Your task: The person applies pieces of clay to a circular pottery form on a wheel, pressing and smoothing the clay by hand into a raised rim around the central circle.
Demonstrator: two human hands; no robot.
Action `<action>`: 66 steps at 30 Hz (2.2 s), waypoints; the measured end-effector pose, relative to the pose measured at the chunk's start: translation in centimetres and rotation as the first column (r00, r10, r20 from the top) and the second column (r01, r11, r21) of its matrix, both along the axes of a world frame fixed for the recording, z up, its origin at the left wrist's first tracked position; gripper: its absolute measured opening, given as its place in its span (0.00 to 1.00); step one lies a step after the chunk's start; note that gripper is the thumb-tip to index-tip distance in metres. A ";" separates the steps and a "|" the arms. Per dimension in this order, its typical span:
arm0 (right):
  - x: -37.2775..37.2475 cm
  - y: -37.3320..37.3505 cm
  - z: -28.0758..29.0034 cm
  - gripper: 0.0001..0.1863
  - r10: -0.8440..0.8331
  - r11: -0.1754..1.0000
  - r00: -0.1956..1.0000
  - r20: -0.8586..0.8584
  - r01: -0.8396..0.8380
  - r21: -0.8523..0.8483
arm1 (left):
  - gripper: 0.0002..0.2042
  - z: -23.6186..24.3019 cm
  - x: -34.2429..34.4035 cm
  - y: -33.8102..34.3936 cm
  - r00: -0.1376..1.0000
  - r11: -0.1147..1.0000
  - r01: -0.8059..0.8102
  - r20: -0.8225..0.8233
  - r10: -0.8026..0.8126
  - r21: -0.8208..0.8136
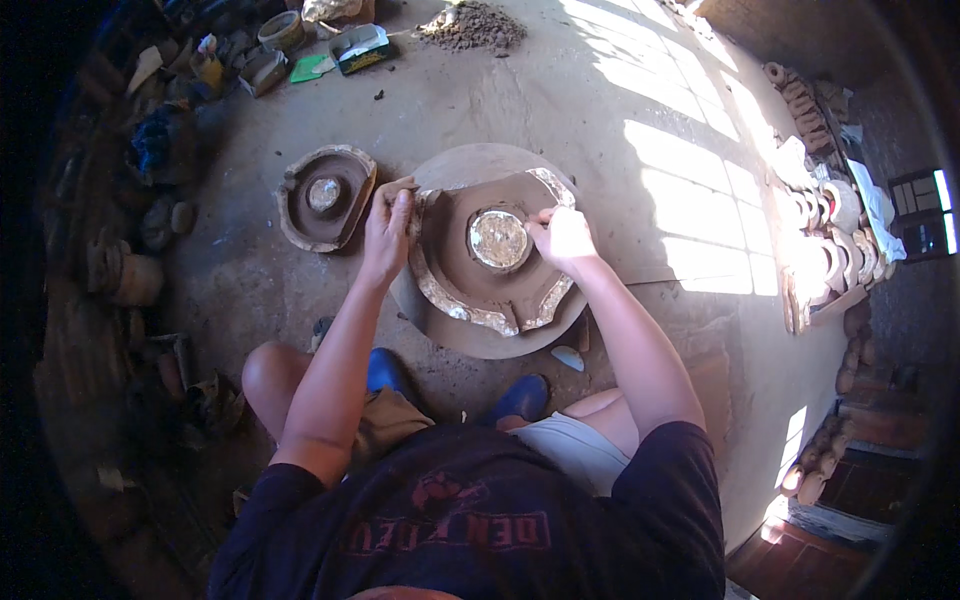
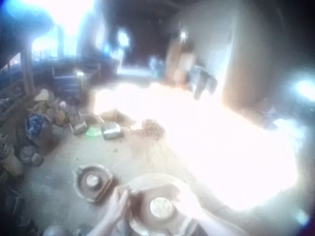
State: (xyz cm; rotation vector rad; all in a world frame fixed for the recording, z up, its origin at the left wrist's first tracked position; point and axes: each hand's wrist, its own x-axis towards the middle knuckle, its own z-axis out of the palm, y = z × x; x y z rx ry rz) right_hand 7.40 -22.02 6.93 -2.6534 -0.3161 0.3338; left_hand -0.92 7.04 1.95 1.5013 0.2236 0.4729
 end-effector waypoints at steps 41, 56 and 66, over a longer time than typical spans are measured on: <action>0.1 0.9 1.8 0.18 -0.298 0.947 0.923 -0.243 0.317 0.044 | 0.22 3.2 -13.4 -7.3 0.955 0.827 0.188 -0.297 -0.027 0.529; 1.2 -1.8 -0.8 0.19 -0.117 0.990 0.985 -0.123 0.125 0.060 | 0.26 3.5 -15.8 -10.5 0.899 0.834 0.390 -0.356 -0.254 0.390; 2.4 -0.4 2.2 0.20 -0.157 0.979 0.928 -0.339 0.191 0.070 | 0.42 2.1 -16.5 -13.4 0.772 0.719 0.630 -0.342 -0.536 0.295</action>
